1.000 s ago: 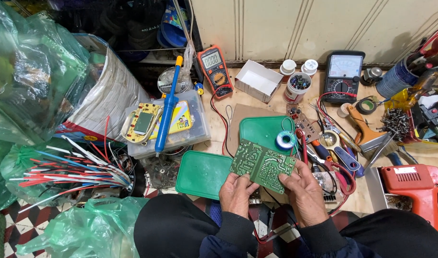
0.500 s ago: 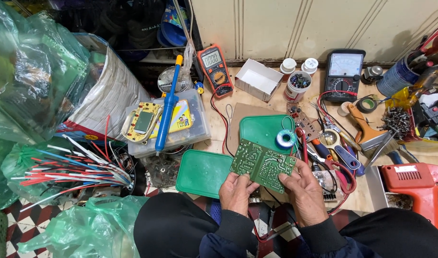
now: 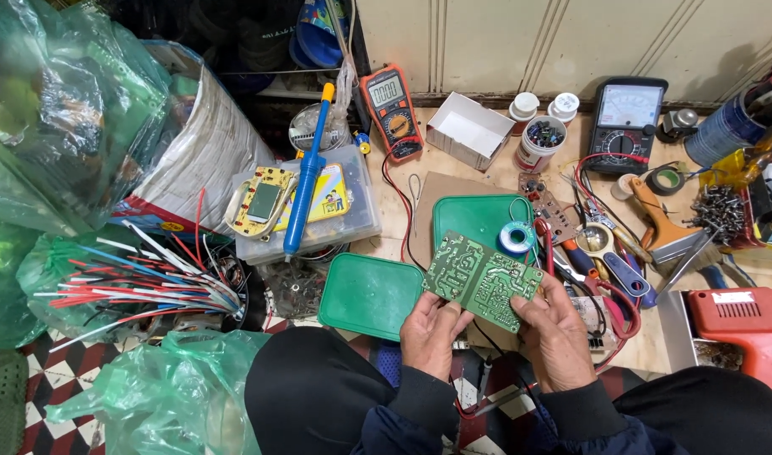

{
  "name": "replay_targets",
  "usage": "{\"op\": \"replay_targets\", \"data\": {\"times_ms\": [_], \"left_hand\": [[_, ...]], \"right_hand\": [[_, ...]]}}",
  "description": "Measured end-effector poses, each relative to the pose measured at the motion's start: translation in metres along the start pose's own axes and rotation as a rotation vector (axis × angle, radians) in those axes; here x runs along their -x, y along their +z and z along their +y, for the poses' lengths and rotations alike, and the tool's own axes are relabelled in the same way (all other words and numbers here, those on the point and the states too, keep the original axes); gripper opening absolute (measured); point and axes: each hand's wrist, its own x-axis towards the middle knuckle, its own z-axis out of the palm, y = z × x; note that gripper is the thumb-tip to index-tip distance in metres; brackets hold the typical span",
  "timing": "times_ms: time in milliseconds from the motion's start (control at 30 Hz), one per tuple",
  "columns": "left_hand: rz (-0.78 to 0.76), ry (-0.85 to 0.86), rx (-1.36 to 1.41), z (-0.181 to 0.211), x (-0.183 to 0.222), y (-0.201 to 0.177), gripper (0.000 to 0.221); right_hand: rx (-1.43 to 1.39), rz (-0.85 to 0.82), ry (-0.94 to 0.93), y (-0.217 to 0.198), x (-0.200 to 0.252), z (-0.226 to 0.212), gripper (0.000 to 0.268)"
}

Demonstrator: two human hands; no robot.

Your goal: Inspecting a circuit board and electronic components using a magnifying glass at a repair bench

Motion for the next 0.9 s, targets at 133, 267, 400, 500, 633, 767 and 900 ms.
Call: {"op": "replay_targets", "data": {"times_ms": [133,267,400,500,633,767,900], "left_hand": [[-0.004,-0.007,0.012,-0.002,-0.002,-0.002,0.029],[0.001,-0.005,0.042,-0.005,-0.003,-0.004,0.022],[-0.023,-0.002,0.030,0.002,0.001,-0.002,0.023],[-0.011,0.009,0.045,-0.004,-0.002,-0.004,0.027],[-0.026,-0.007,0.031,-0.002,0.001,-0.002,0.036],[-0.024,0.045,0.044,-0.011,-0.005,-0.005,0.029],[0.046,0.012,0.037,-0.006,-0.004,-0.005,0.015]], "right_hand": [[-0.014,-0.006,-0.001,0.003,0.002,-0.002,0.042],[0.002,0.002,0.005,0.004,0.003,-0.003,0.043],[0.018,-0.007,-0.014,0.006,0.005,-0.005,0.045],[0.017,-0.008,-0.030,0.008,0.007,-0.007,0.047],[-0.007,-0.014,-0.044,0.009,0.007,-0.006,0.050],[-0.015,-0.003,-0.026,0.009,0.007,-0.007,0.050],[0.019,0.003,-0.021,0.006,0.006,-0.004,0.045]]}}
